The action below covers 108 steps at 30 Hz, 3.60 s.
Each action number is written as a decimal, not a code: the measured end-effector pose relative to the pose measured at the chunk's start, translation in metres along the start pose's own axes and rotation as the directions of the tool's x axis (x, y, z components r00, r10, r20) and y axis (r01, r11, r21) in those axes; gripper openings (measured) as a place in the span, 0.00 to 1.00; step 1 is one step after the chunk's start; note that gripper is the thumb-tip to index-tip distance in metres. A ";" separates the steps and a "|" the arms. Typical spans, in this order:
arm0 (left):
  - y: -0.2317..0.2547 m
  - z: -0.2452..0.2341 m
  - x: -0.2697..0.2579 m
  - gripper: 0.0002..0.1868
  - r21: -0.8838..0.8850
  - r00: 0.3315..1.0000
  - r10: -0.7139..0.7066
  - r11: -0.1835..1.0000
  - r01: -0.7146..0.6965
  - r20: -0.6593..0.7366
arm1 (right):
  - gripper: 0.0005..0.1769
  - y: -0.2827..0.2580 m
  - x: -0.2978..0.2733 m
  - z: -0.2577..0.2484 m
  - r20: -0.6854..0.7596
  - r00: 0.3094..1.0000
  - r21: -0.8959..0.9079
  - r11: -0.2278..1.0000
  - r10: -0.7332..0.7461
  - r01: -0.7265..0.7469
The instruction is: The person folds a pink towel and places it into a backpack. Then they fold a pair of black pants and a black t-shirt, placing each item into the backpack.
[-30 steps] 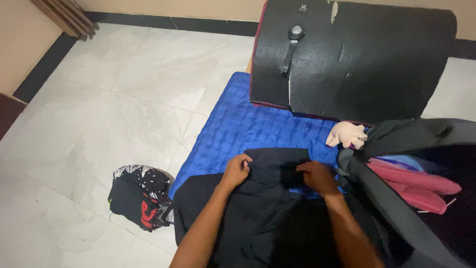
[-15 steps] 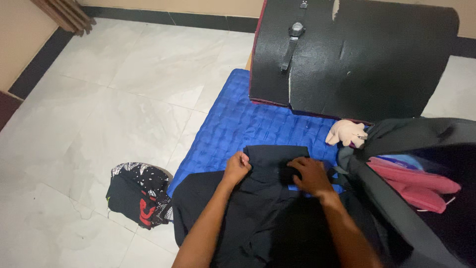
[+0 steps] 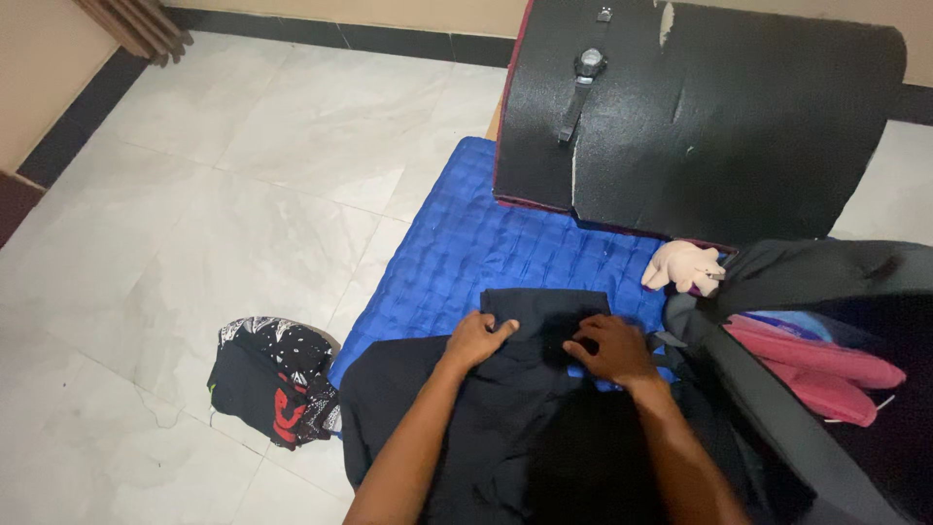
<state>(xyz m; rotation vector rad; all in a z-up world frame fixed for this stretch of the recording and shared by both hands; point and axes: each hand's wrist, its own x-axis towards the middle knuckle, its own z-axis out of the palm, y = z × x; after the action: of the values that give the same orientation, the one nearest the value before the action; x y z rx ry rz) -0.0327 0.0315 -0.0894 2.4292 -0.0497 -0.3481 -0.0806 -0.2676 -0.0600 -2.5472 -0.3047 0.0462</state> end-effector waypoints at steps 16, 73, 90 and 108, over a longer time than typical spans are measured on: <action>0.080 0.003 -0.015 0.30 0.287 0.807 0.590 0.779 -0.557 -0.036 | 0.30 -0.030 0.028 0.062 -0.308 0.938 0.044 0.982 -0.161 0.183; 0.071 0.039 0.025 0.37 0.450 0.937 0.345 0.831 -0.327 0.043 | 0.34 0.033 0.030 0.060 -0.446 0.868 -0.252 0.901 0.216 -0.353; 0.117 0.077 0.037 0.34 0.557 0.834 0.552 0.697 -0.452 -0.014 | 0.34 0.030 0.032 0.062 -0.395 0.886 -0.324 0.865 0.245 -0.384; 0.063 0.051 0.043 0.31 0.338 0.929 0.278 0.922 -0.187 -0.244 | 0.35 0.024 0.035 0.055 -0.406 0.879 -0.321 0.862 0.250 -0.393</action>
<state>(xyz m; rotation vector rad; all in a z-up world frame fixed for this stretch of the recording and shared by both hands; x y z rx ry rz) -0.0007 -0.0543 -0.0970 2.7208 -0.2856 0.1378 -0.0467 -0.2494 -0.1181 -2.9115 0.2980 -0.3798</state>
